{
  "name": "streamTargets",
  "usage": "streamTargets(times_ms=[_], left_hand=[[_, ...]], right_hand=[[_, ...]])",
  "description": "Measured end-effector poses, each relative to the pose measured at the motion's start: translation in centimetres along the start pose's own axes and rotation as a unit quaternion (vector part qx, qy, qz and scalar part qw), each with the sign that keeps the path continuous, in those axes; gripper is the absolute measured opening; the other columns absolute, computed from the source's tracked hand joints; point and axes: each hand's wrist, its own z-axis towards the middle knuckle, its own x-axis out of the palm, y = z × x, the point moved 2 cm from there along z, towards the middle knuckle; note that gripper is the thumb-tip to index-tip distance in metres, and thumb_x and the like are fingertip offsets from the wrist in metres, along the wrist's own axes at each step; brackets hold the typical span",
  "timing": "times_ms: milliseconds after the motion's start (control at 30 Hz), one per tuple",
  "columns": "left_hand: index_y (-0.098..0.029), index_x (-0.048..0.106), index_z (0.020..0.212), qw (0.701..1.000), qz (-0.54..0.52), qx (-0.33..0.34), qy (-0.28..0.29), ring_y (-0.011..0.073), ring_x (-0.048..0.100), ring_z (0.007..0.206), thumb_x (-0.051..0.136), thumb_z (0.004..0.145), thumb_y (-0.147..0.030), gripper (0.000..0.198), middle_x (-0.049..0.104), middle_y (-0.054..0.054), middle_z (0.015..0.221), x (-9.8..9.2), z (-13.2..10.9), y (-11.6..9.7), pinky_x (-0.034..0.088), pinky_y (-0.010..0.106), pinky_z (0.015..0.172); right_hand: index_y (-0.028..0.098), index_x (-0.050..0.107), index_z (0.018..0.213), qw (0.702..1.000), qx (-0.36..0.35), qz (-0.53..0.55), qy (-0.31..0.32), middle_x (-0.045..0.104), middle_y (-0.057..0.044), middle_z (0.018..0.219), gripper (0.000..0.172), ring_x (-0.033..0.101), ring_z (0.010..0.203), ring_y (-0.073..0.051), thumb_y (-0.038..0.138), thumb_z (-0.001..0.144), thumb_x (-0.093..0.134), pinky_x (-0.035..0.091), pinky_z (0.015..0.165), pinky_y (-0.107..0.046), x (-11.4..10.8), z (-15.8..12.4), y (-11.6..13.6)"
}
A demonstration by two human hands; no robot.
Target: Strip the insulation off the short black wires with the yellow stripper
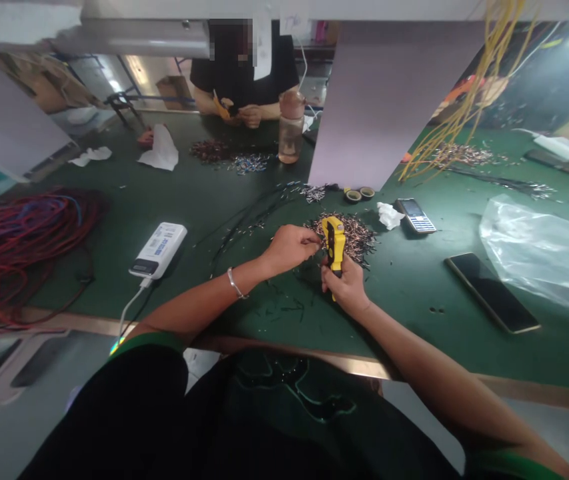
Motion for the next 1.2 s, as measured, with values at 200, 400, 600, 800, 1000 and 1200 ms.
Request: streamTargets(times_ms=[200,400,600,800,1000,1200], left_hand=[[-0.014,0.077,0.081,1.0,-0.014,0.004,0.001,0.0108,0.058,0.056,0.059,0.077,-0.02,0.019,0.066,0.0,0.059,0.3,0.4,0.8,0.042,0.025,0.058],[-0.014,0.076,0.079,1.0,-0.013,-0.001,-0.002,0.0102,0.057,0.053,0.061,0.076,-0.02,0.017,0.063,-0.002,0.055,0.2,0.8,1.4,0.042,0.024,0.056],[-0.013,0.076,0.083,1.0,0.002,-0.011,-0.018,0.0104,0.056,0.052,0.06,0.078,-0.021,0.018,0.062,-0.002,0.052,-0.7,0.8,1.3,0.041,0.023,0.055],[-0.013,0.074,0.09,0.999,-0.02,-0.03,-0.01,0.01,0.056,0.054,0.054,0.078,-0.02,0.024,0.066,0.0,0.057,-1.7,0.3,0.1,0.041,0.023,0.054],[-0.016,0.07,0.092,0.989,-0.117,-0.083,0.037,0.0089,0.05,0.047,0.058,0.078,-0.027,0.021,0.069,0.003,0.063,-1.4,-0.2,-0.7,0.04,0.027,0.046],[-0.018,0.065,0.078,0.991,-0.106,-0.081,0.027,0.0079,0.05,0.046,0.062,0.078,-0.029,0.011,0.068,0.003,0.063,-1.2,0.4,-1.4,0.04,0.025,0.044]], right_hand=[[0.023,0.052,0.081,1.0,0.0,-0.005,-0.012,0.054,0.008,0.048,0.011,0.054,0.034,-0.014,0.03,0.078,0.06,0.045,0.041,-0.026,0.2,0.2,0.0],[0.023,0.053,0.08,0.999,0.03,0.026,-0.024,0.053,0.009,0.045,0.014,0.052,0.032,-0.013,0.028,0.073,0.064,0.043,0.037,-0.027,0.5,0.6,0.0],[0.021,0.054,0.085,0.982,0.103,0.158,-0.004,0.056,0.008,0.051,0.019,0.052,0.036,-0.013,0.027,0.07,0.063,0.047,0.038,-0.028,-0.2,0.6,0.2],[0.018,0.061,0.097,0.956,0.111,0.258,0.081,0.068,0.0,0.073,0.032,0.065,0.059,-0.019,0.019,0.065,0.065,0.055,0.062,-0.037,-3.4,-0.7,0.9],[0.017,0.065,0.103,0.938,0.141,0.282,0.145,0.071,-0.004,0.08,0.039,0.068,0.066,-0.022,0.02,0.064,0.069,0.054,0.07,-0.041,-5.6,-2.2,0.6],[0.019,0.065,0.103,0.919,0.162,0.314,0.176,0.071,-0.004,0.083,0.04,0.068,0.068,-0.022,0.018,0.063,0.068,0.055,0.072,-0.043,-5.8,-1.8,1.1]])
